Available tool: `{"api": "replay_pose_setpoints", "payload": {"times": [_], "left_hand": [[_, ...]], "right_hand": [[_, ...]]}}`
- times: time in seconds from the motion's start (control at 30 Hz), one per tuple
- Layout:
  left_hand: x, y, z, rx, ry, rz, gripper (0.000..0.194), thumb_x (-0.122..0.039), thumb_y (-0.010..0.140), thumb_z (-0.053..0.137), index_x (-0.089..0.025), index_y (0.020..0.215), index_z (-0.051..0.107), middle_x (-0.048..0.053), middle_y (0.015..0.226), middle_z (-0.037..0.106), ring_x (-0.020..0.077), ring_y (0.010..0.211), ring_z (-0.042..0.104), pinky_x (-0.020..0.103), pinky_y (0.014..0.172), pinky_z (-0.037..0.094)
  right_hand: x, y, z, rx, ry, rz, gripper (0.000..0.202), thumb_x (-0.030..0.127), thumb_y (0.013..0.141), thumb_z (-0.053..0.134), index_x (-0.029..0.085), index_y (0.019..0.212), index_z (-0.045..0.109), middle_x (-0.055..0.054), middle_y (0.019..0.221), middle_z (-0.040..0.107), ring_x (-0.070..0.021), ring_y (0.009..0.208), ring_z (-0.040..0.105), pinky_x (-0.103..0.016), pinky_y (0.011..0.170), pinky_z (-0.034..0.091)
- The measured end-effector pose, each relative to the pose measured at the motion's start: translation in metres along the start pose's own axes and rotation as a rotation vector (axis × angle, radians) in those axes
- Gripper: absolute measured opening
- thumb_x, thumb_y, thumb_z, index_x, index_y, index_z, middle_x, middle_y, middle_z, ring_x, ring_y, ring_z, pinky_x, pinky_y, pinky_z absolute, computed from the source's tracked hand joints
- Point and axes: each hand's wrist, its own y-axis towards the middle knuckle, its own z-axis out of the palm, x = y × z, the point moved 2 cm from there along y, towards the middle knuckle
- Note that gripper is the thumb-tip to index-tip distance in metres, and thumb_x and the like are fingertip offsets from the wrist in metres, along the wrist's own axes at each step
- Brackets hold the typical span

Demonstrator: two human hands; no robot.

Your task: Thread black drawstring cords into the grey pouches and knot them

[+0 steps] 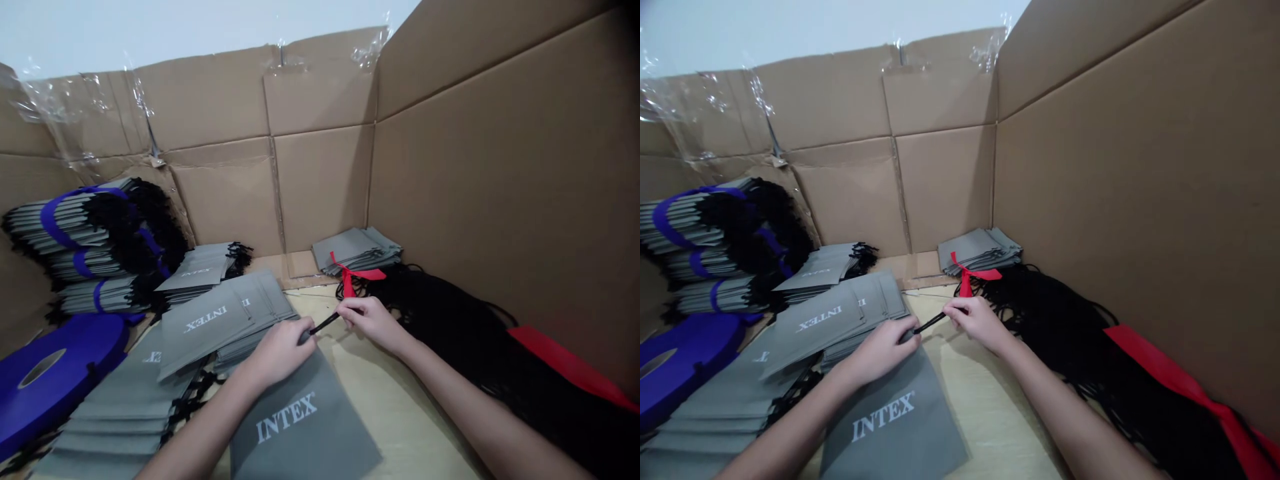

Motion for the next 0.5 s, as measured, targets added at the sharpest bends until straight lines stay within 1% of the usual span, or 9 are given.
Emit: {"api": "replay_pose_setpoints", "payload": {"times": [0.1, 0.17, 0.23, 0.33, 0.43, 0.5], "left_hand": [[0.001, 0.0, 0.002, 0.018, 0.099, -0.061, 0.027, -0.037, 0.087, 0.04, -0.019, 0.08, 0.058, 0.004, 0.074, 0.064, 0.0185, 0.067, 0.057, 0.023, 0.059, 0.035], [0.003, 0.0, 0.004, 0.016, 0.151, -0.094, 0.035, -0.042, 0.089, 0.035, -0.019, 0.079, 0.059, 0.005, 0.072, 0.064, 0.0189, 0.066, 0.058, 0.023, 0.059, 0.034], [0.006, 0.0, 0.007, -0.011, 0.157, -0.11, 0.04, -0.042, 0.091, 0.029, -0.019, 0.079, 0.059, 0.005, 0.071, 0.064, 0.0189, 0.066, 0.058, 0.024, 0.06, 0.034], [0.013, 0.002, 0.01, -0.027, 0.04, -0.122, 0.037, -0.037, 0.091, 0.03, -0.018, 0.08, 0.061, 0.006, 0.076, 0.066, 0.0185, 0.07, 0.058, 0.024, 0.064, 0.036], [0.021, 0.005, 0.013, 0.044, -0.119, -0.12, 0.03, -0.032, 0.087, 0.038, -0.015, 0.081, 0.062, 0.006, 0.083, 0.067, 0.0182, 0.077, 0.058, 0.023, 0.068, 0.038], [0.027, 0.006, 0.015, 0.101, -0.166, -0.123, 0.028, -0.031, 0.085, 0.041, -0.013, 0.081, 0.063, 0.006, 0.082, 0.067, 0.0173, 0.076, 0.058, 0.022, 0.066, 0.039]], "right_hand": [[-0.011, 0.003, 0.008, 0.028, 0.079, 0.072, 0.041, 0.046, 0.08, 0.053, 0.016, 0.052, 0.054, 0.001, 0.051, 0.05, -0.0107, 0.049, 0.041, -0.024, 0.051, 0.029], [-0.017, 0.005, 0.014, 0.032, 0.14, 0.13, 0.042, 0.049, 0.078, 0.053, 0.016, 0.051, 0.052, 0.001, 0.048, 0.049, -0.0097, 0.046, 0.04, -0.023, 0.047, 0.029], [-0.022, 0.005, 0.018, 0.019, 0.204, 0.186, 0.042, 0.05, 0.076, 0.054, 0.016, 0.052, 0.051, 0.002, 0.048, 0.047, -0.0088, 0.044, 0.039, -0.022, 0.045, 0.028], [-0.026, 0.005, 0.022, 0.017, 0.294, 0.252, 0.038, 0.051, 0.073, 0.057, 0.015, 0.06, 0.056, 0.002, 0.052, 0.049, -0.0081, 0.045, 0.042, -0.021, 0.044, 0.029], [-0.026, 0.004, 0.024, 0.042, 0.361, 0.285, 0.039, 0.051, 0.07, 0.062, 0.013, 0.078, 0.064, 0.002, 0.055, 0.052, -0.0078, 0.047, 0.045, -0.019, 0.045, 0.031], [-0.024, 0.003, 0.024, 0.073, 0.39, 0.296, 0.041, 0.05, 0.069, 0.064, 0.012, 0.085, 0.066, 0.003, 0.054, 0.053, -0.0072, 0.047, 0.045, -0.019, 0.045, 0.031]]}}
